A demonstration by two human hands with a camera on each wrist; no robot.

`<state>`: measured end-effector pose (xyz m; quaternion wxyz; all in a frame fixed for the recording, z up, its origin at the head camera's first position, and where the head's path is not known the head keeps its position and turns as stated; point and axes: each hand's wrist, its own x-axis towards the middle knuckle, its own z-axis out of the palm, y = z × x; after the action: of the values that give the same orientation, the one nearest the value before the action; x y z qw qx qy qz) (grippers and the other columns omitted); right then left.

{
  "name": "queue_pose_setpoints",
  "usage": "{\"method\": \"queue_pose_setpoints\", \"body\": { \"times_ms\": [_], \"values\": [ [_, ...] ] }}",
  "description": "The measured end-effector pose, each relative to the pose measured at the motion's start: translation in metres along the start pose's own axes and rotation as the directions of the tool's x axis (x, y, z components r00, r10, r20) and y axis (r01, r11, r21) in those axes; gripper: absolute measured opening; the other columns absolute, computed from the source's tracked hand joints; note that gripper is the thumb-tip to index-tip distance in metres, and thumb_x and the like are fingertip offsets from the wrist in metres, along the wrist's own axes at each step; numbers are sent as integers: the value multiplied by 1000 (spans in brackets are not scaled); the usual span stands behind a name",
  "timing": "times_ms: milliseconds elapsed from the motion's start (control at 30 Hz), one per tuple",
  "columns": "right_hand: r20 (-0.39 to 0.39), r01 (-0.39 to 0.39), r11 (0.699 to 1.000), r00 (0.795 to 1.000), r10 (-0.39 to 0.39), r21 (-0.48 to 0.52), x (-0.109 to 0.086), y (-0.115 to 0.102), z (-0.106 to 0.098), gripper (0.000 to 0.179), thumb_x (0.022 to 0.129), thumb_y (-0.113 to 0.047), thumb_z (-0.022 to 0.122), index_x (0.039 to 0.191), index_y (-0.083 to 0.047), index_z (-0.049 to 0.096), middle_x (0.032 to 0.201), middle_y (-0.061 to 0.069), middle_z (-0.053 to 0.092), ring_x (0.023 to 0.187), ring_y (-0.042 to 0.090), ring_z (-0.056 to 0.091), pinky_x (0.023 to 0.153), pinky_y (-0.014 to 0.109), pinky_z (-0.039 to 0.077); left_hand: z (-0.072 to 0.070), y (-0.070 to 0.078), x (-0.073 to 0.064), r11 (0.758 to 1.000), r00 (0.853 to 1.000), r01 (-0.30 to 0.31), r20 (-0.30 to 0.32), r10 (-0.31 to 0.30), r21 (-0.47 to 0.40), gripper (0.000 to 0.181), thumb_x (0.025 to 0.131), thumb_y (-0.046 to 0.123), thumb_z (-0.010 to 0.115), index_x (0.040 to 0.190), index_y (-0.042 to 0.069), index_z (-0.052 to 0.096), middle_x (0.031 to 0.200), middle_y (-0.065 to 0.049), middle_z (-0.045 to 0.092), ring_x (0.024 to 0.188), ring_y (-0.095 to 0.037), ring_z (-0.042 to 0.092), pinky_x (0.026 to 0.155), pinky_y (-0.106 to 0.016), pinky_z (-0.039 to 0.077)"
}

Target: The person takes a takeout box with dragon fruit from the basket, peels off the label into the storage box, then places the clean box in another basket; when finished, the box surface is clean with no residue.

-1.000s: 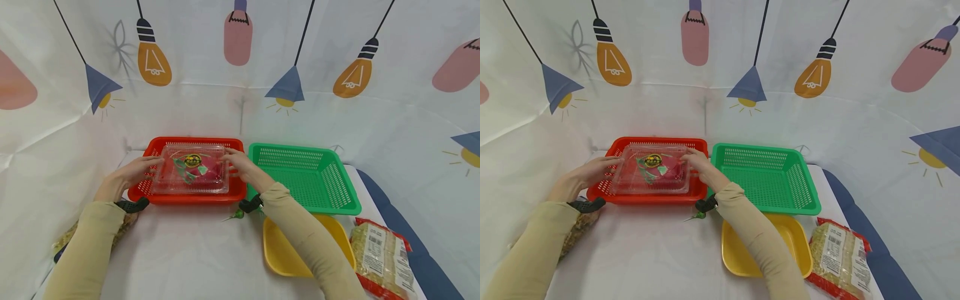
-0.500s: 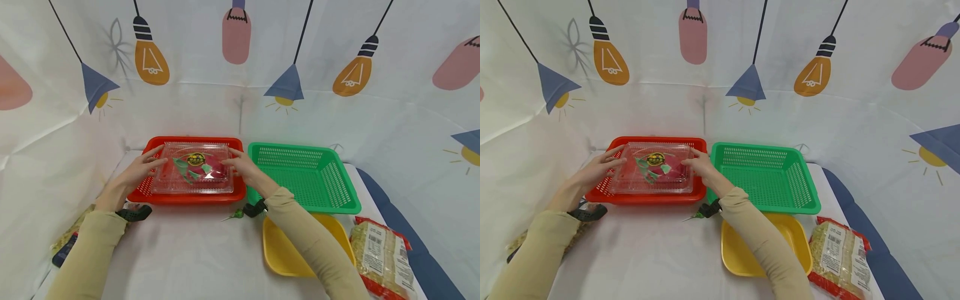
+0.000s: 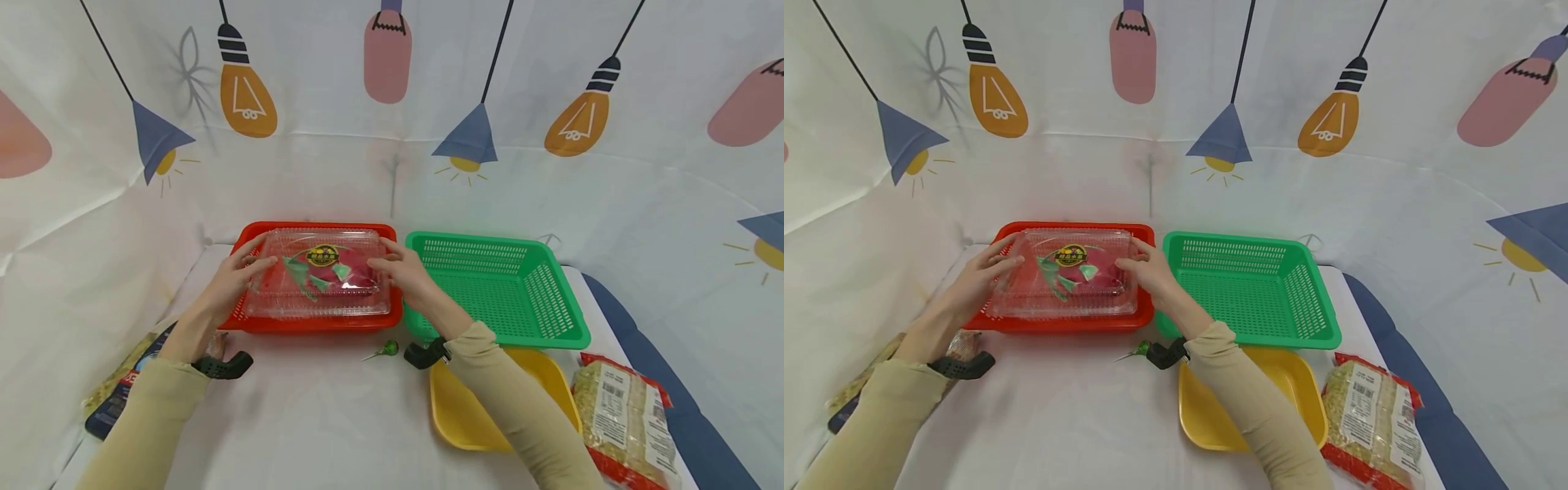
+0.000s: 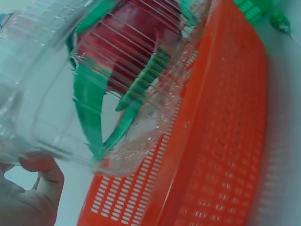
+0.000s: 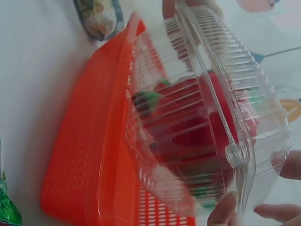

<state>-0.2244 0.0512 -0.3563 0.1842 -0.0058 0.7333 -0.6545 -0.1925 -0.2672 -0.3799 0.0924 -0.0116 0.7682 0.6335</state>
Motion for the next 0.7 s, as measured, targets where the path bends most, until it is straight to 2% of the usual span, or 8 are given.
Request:
{"method": "queue_pose_setpoints", "body": {
  "times_ms": [67, 133, 167, 267, 367, 433, 533, 700],
  "values": [
    [1, 10, 1000, 1000, -10, 1, -6, -1, 0, 64, 98, -23, 64, 155, -21, 37, 136, 12, 50, 121, 27, 52, 97, 41, 52, 2, 2, -4, 1000, 1000, 5, 0, -5, -29, 70, 103, 41, 52, 161, 34, 14, 124, -3, 39, 101, -14, 56, 78, -24, 56],
    [3, 21, 1000, 1000, -21, 3, -12, -1, 0, 63, 98, -23, 64, 155, -21, 37, 136, 12, 50, 119, 27, 53, 95, 40, 53, 4, 4, -8, 998, 1000, 1, 1, -1, -55, 69, 103, 39, 52, 161, 34, 14, 121, -2, 40, 100, -15, 55, 77, -24, 56],
    [2, 26, 1000, 1000, -26, 3, -15, -1, 0, 63, 98, -23, 65, 155, -21, 37, 136, 12, 50, 119, 27, 54, 94, 39, 54, 6, 5, -10, 998, 1000, -7, -2, 7, -60, 69, 103, 38, 52, 161, 34, 14, 118, -2, 41, 96, -14, 54, 74, -23, 55],
    [-8, 41, 999, 999, -41, -3, -25, 0, 0, 64, 97, -24, 66, 154, -21, 38, 135, 12, 50, 118, 27, 53, 91, 37, 55, 11, 7, -16, 995, 999, -54, -13, 53, -81, 70, 103, 33, 55, 161, 30, 16, 97, -1, 45, 70, -11, 50, 60, -21, 47],
    [-26, 50, 998, 998, -51, -30, -37, 2, 0, 64, 96, -25, 67, 153, -21, 39, 133, 13, 50, 120, 28, 52, 92, 38, 55, 15, 9, -24, 996, 998, -69, -18, 68, -62, 71, 102, 34, 56, 161, 28, 17, 91, 1, 46, 62, -8, 48, 56, -21, 44],
    [-35, 56, 997, 998, -58, -56, -44, 3, 0, 66, 95, -25, 69, 153, -21, 39, 132, 13, 50, 121, 28, 50, 93, 40, 54, 17, 9, -31, 997, 998, -54, -11, 54, -52, 71, 102, 37, 56, 161, 30, 16, 98, 1, 48, 73, -7, 54, 62, -18, 50],
    [-37, 69, 993, 997, -73, -91, -54, 6, -1, 69, 94, -25, 69, 154, -21, 37, 130, 13, 51, 120, 28, 48, 91, 39, 54, 20, 8, -40, 999, 1000, -27, 6, 27, -33, 71, 102, 40, 54, 161, 34, 15, 116, -2, 46, 94, -9, 58, 74, -22, 56],
    [-11, 91, 989, 996, -93, -113, -69, 13, -4, 73, 93, -26, 70, 155, -21, 33, 125, 13, 52, 108, 26, 48, 79, 32, 50, 26, 4, -54, 998, 998, -39, 41, 40, -41, 68, 102, 36, 52, 160, 33, 16, 126, -7, 44, 99, -10, 60, 78, -26, 57]
  ]
}}
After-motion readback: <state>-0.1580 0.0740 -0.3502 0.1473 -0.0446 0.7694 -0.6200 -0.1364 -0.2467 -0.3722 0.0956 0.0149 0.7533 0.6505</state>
